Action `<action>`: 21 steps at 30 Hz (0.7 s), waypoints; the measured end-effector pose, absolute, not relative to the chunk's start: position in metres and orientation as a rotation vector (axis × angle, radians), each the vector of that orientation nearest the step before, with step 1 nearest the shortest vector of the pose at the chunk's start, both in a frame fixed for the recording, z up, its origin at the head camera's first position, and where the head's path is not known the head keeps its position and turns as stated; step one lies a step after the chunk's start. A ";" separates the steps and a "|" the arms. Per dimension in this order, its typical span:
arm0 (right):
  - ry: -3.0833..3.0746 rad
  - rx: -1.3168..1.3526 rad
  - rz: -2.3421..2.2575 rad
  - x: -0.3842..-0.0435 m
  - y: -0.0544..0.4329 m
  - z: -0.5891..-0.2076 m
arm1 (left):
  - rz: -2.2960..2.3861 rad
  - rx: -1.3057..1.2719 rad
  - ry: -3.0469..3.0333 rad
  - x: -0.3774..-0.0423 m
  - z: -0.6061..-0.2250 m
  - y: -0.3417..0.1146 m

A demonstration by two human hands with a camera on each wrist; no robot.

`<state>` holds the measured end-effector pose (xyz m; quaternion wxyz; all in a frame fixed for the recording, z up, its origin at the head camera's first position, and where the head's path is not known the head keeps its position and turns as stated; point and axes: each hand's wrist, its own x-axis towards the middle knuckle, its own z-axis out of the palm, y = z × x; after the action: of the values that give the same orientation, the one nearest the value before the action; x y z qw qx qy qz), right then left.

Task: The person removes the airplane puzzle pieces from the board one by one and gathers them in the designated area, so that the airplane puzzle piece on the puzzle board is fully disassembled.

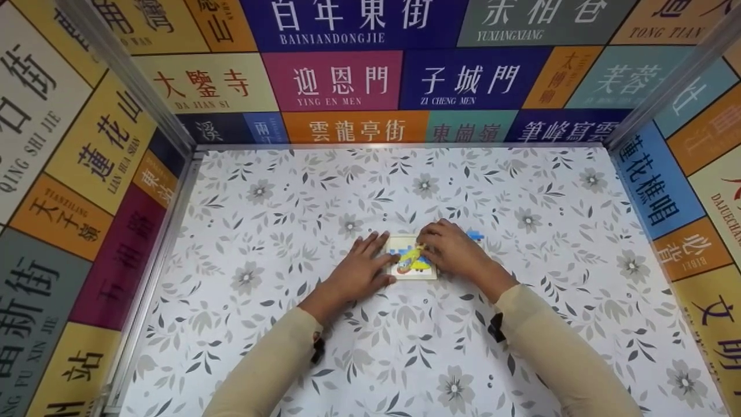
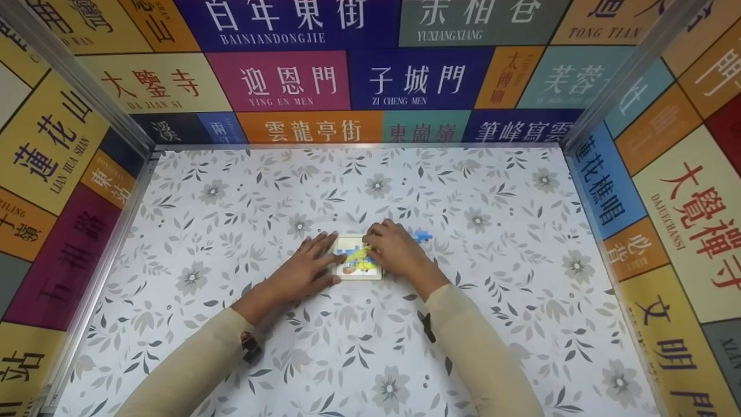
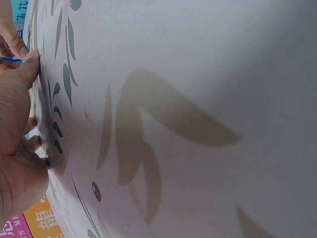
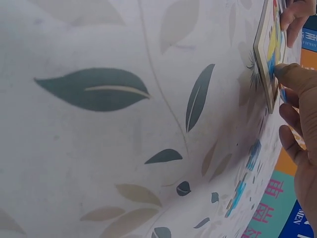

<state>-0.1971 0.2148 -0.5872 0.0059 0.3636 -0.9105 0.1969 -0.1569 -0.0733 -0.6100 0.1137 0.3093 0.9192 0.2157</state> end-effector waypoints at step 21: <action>-2.728 1.066 0.423 -0.191 0.255 -0.591 | 0.676 0.890 2.661 -0.157 -0.613 -0.075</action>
<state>-0.1911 0.2549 -0.5914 0.0909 0.3586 -0.9181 0.1424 -0.1566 -0.0750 -0.6130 0.1272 0.3059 0.9145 0.2323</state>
